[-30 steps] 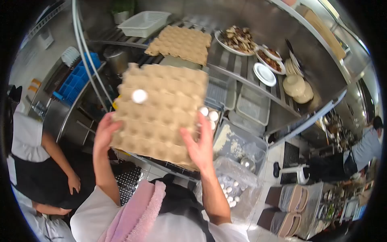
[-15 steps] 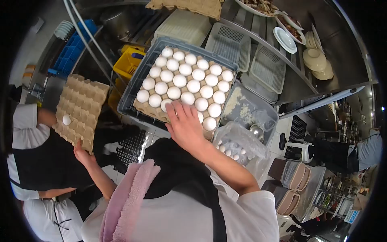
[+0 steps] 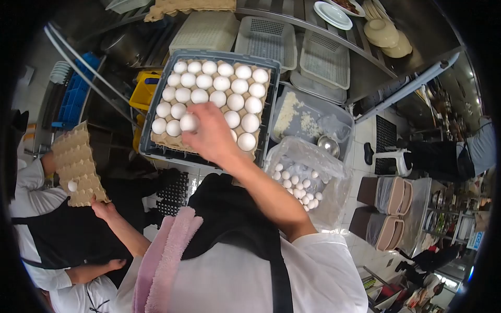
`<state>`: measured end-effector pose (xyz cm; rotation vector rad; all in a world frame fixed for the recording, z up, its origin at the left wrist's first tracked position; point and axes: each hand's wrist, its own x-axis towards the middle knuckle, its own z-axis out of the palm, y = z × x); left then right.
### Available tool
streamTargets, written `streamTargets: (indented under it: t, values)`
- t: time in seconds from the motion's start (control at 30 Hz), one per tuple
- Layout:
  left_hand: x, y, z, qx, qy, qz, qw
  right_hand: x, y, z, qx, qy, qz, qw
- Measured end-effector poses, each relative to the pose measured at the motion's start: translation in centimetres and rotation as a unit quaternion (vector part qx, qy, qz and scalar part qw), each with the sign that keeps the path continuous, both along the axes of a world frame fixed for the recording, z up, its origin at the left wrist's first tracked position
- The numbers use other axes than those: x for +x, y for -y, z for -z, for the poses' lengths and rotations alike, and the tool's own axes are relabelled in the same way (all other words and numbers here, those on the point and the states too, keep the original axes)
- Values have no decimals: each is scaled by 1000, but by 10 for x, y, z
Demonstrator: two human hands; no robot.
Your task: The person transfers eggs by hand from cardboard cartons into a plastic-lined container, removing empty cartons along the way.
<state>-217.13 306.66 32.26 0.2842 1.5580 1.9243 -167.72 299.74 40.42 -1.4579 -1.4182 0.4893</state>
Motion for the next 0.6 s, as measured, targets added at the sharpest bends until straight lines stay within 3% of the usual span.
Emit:
streamTargets:
  t: [0.03,0.07,0.1,0.17,0.2,0.23,0.3,0.33,0.37,0.43,0.47,0.5,0.53,0.6]
  values:
    - [-1,0,-3,-3,0,3,1000,10,8,-6,-17,-235,-36,971]
    - [-4,1,-4,-14,-9,6,1000,28,23,-25,-44,-421,-45,905]
    - [-8,0,-6,-23,-17,7,1000,50,43,-40,-69,-589,-54,803]
    - [-2,6,-11,-30,-20,-10,999,84,71,-32,-52,-679,-22,732]
    - [-8,10,-5,-14,-5,-1,1000,95,80,-24,-54,-680,-19,731]
    - [-16,13,1,2,10,11,1000,103,88,-19,-146,-514,22,845]
    - [-34,20,5,20,12,43,999,103,99,-14,-235,-321,63,915]
    - [-40,23,8,44,15,70,997,99,104,-14,-175,-91,36,980]
    - [-49,28,6,29,-2,73,997,95,106,-15,-105,144,3,984]
    - [-39,38,-14,50,-36,52,997,80,104,-29,-109,150,-5,983]
    - [-38,45,-16,51,-36,50,997,76,101,-34,-192,180,-4,965]
    - [-40,54,-16,148,50,61,986,73,99,-36,-273,210,-3,939]
    - [-35,63,-21,241,133,74,959,70,98,-35,-272,209,-4,939]
    - [10,80,-34,288,168,48,942,69,94,-29,-255,222,16,941]
